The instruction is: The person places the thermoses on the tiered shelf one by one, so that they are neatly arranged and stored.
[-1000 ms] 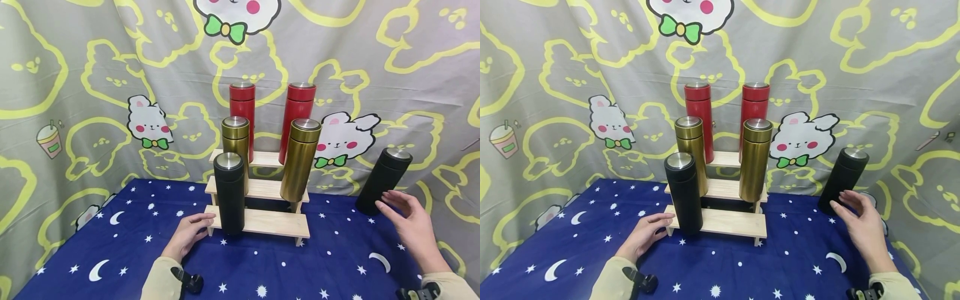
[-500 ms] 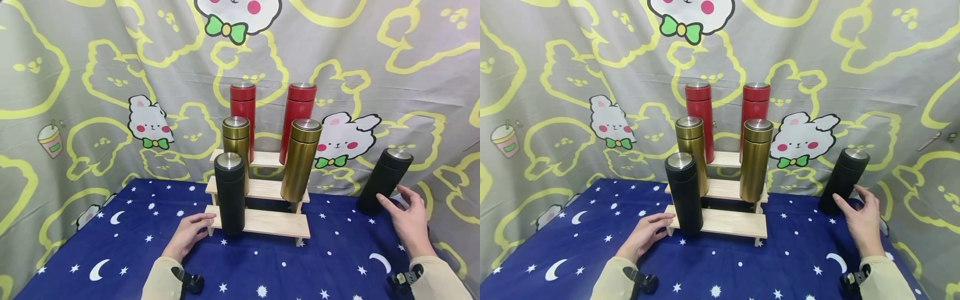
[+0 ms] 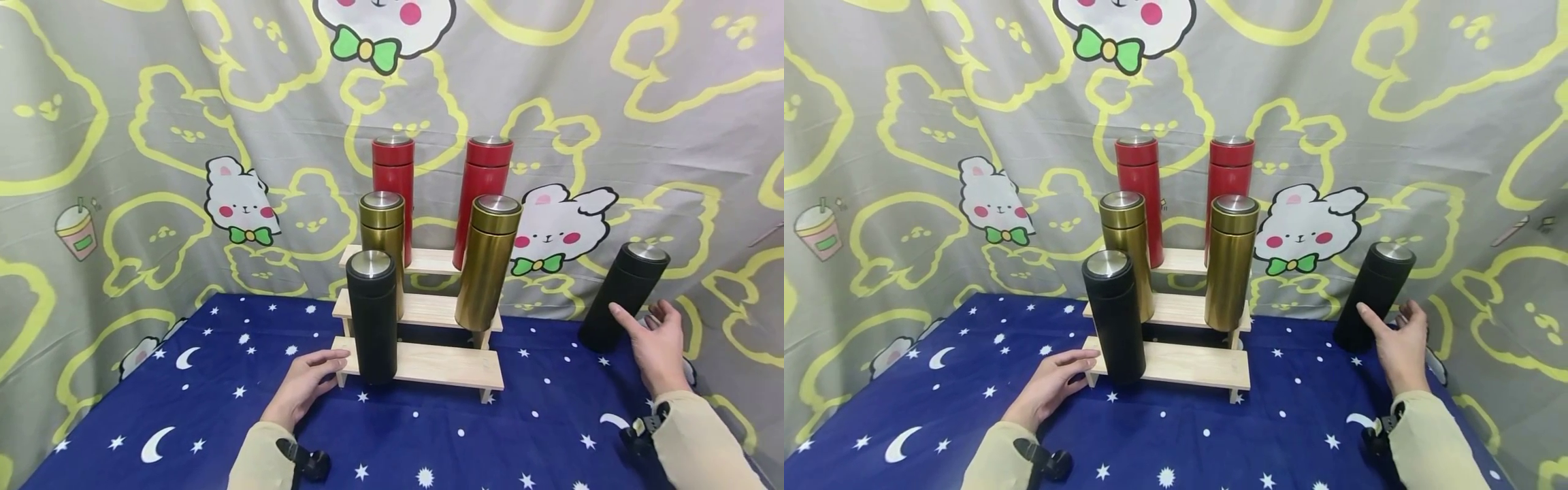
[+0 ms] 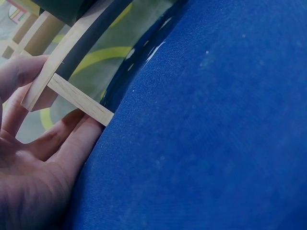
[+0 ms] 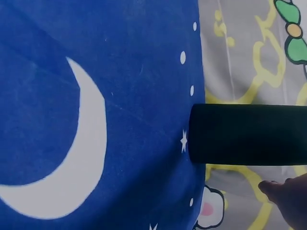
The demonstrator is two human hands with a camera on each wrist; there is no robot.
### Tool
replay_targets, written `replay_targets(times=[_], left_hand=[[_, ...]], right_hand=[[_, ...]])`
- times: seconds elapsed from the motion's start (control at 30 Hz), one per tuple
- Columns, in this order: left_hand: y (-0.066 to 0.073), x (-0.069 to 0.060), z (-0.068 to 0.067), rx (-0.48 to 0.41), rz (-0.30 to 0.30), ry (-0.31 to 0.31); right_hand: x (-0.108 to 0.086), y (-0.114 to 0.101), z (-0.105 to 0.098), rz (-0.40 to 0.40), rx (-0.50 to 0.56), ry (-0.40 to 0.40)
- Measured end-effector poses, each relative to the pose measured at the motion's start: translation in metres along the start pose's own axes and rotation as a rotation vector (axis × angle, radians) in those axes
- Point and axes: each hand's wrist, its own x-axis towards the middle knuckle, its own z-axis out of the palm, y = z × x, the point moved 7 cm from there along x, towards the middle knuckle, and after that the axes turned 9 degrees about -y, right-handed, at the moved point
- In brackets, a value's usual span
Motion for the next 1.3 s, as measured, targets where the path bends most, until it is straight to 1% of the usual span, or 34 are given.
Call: replay_targets(times=[0.07, 0.2, 0.3, 0.37, 0.67, 0.8, 0.97, 1.1, 1.2, 1.3], left_hand=[[0.000, -0.001, -0.001, -0.002, -0.001, 0.005], [0.001, -0.002, -0.002, -0.002, 0.000, 0.004], [0.001, -0.002, -0.002, -0.007, 0.001, 0.003], [0.000, -0.002, -0.003, -0.010, 0.002, 0.004], [-0.001, -0.002, -0.003, -0.009, 0.007, -0.002], [0.000, -0.002, -0.002, -0.017, 0.006, -0.003], [0.001, -0.002, 0.000, -0.009, 0.012, -0.006], [0.001, -0.001, 0.000, -0.002, 0.013, -0.004], [0.001, -0.002, 0.000, -0.008, 0.010, -0.001], [0.001, -0.002, 0.000, -0.010, 0.008, 0.001]], right_hand=[[0.002, 0.001, 0.004, 0.003, -0.023, -0.017], [0.005, 0.002, 0.007, 0.008, -0.104, -0.062], [0.008, 0.003, 0.009, 0.011, -0.126, -0.069], [0.010, 0.004, 0.010, 0.015, -0.122, -0.061], [0.021, 0.010, 0.013, 0.048, -0.024, -0.005], [0.024, 0.010, 0.012, 0.059, -0.033, 0.024], [0.025, 0.009, 0.010, 0.054, -0.084, 0.047], [0.025, 0.006, 0.007, 0.040, -0.159, 0.043], [0.024, 0.003, 0.006, 0.020, -0.238, 0.013], [0.021, -0.001, 0.008, -0.019, -0.279, -0.035]])
